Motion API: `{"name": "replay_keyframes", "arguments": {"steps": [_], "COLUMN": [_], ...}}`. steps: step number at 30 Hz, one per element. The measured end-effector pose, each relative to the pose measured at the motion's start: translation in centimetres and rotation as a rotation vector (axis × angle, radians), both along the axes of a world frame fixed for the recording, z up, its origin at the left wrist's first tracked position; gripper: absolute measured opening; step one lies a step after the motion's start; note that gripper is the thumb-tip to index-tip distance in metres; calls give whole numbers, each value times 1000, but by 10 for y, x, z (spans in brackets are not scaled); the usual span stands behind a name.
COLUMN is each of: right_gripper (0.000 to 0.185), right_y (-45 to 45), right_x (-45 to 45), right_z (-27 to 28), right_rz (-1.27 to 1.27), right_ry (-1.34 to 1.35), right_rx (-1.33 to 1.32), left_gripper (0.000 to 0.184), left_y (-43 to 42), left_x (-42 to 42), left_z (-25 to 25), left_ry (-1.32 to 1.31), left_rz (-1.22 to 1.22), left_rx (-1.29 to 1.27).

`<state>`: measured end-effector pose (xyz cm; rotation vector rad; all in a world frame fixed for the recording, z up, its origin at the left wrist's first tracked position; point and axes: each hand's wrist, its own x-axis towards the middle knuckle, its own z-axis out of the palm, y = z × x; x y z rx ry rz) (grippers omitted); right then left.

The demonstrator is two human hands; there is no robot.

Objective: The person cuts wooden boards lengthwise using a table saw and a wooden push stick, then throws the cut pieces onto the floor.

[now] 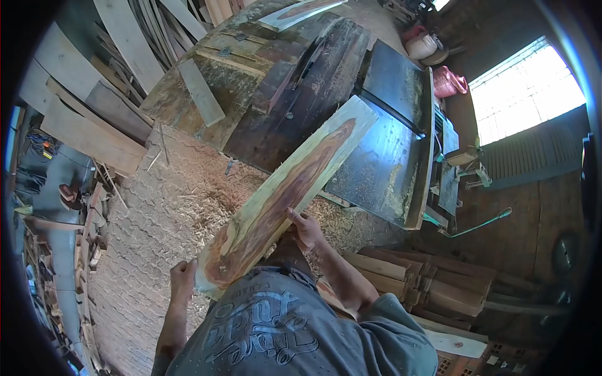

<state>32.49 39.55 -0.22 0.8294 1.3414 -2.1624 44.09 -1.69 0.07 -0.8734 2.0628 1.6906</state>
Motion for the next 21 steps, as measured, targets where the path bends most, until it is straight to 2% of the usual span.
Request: {"name": "replay_keyframes", "arguments": {"steps": [1, 3, 7, 9, 12, 15, 17, 20, 21], "right_gripper": [52, 47, 45, 45, 45, 44, 42, 41, 43], "right_y": [0, -4, -9, -11, -10, -8, -4, 0, 0], "right_x": [-1, -2, -12, -19, -22, -22, -23, -28, -31], "right_z": [10, 32, 65, 65, 63, 58, 60, 39, 36], "right_rz": [4, 58, 77, 81, 62, 51, 54, 96, 22], "right_ry": [2, 57, 167, 198, 147, 167, 83, 44, 68], "right_rx": [-1, 96, 133, 147, 147, 127, 102, 86, 56], "left_gripper": [39, 35, 43, 48, 51, 52, 47, 42, 41], "left_y": [-3, -4, -14, -8, -8, -19, 0, -7, -6], "left_x": [1, -1, -4, -10, -8, 0, -6, -1, -7], "left_z": [-8, -12, -23, -7, -9, -29, -4, 0, 20], "left_ry": [2, -63, -185, -255, -250, -261, -170, -129, -123], "left_rz": [4, 81, 89, 114, 94, 66, 97, 83, 10], "left_rx": [-1, 295, 480, 558, 578, 419, 333, 271, 144]}}
